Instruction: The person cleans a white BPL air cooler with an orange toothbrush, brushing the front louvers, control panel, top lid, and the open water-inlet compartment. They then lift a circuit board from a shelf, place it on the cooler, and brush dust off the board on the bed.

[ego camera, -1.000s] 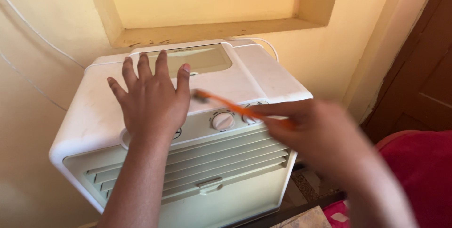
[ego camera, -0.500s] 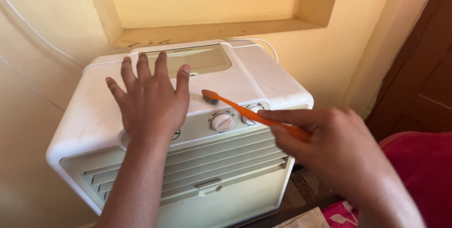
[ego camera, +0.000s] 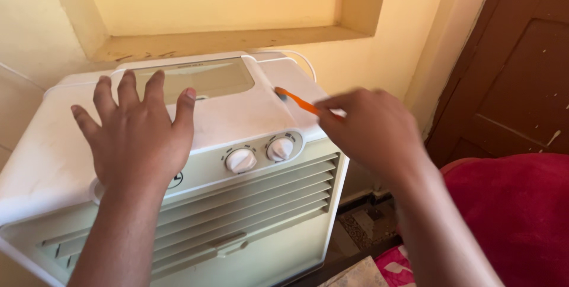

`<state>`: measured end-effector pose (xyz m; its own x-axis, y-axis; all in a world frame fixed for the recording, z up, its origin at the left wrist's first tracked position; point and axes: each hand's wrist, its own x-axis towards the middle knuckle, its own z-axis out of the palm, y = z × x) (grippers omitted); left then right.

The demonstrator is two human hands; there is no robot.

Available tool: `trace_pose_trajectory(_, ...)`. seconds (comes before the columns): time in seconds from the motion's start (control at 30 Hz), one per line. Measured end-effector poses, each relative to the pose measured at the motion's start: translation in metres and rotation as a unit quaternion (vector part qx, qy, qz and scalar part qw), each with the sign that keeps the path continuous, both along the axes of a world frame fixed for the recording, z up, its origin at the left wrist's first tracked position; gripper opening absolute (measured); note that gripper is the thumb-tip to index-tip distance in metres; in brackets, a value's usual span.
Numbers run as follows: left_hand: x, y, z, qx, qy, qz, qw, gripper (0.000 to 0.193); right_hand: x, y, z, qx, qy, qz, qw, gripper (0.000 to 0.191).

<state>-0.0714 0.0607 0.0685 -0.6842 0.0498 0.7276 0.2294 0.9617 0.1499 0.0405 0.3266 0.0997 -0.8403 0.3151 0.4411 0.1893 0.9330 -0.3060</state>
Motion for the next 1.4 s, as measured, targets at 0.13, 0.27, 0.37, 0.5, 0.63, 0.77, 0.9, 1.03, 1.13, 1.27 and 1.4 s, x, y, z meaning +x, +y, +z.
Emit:
trace_pose_trajectory(0.13, 0.001, -0.001, -0.001, -0.003, 0.003, 0.0, 1.0, 0.066, -0.069, 0.003, 0.011, -0.008, 0.023, 0.043, 0.999, 0.027)
trace_pose_trajectory(0.27, 0.0, -0.001, 0.001, -0.008, 0.011, 0.01, 1.0, 0.067, -0.129, -0.006, 0.009, 0.001, 0.056, 0.038, 0.998, 0.028)
trace_pose_trajectory(0.37, -0.002, 0.001, 0.001, -0.009, 0.006, 0.02, 1.0, 0.067, -0.142, -0.009, 0.002, 0.007, 0.057, 0.056, 0.997, 0.028)
trace_pose_trajectory(0.5, -0.003, 0.0, -0.002, -0.017, 0.002, 0.026, 1.0, 0.067, -0.112, -0.009, 0.009, 0.022, 0.029, 0.066, 0.997, 0.028)
trace_pose_trajectory(0.63, -0.003, 0.0, -0.002, -0.018, -0.003, 0.027, 0.999, 0.068, -0.045, -0.002, 0.03, 0.035, -0.027, 0.059, 0.997, 0.027)
trace_pose_trajectory(0.77, -0.001, 0.001, 0.0, -0.01, -0.002, 0.021, 1.0, 0.067, -0.013, -0.001, 0.038, 0.015, -0.077, 0.024, 0.997, 0.027)
trace_pose_trajectory(0.9, 0.001, 0.002, 0.001, -0.01, -0.009, 0.021, 1.0, 0.068, -0.04, -0.004, 0.026, 0.037, 0.001, 0.047, 0.998, 0.026)
trace_pose_trajectory(1.03, 0.004, 0.002, 0.002, -0.016, 0.005, 0.029, 0.999, 0.068, -0.098, -0.009, 0.013, 0.046, 0.047, 0.056, 0.996, 0.024)
trace_pose_trajectory(1.13, 0.003, 0.002, 0.004, -0.02, -0.015, 0.041, 0.999, 0.067, -0.141, -0.015, 0.007, 0.064, 0.063, 0.056, 0.994, 0.023)
trace_pose_trajectory(1.27, 0.002, 0.001, 0.004, -0.024, -0.016, 0.043, 0.999, 0.068, -0.179, -0.021, -0.002, 0.033, 0.047, 0.033, 0.998, 0.024)
trace_pose_trajectory(1.4, -0.001, -0.002, 0.002, -0.028, -0.007, 0.032, 0.999, 0.07, -0.192, -0.019, -0.012, 0.014, 0.082, 0.009, 0.997, 0.023)
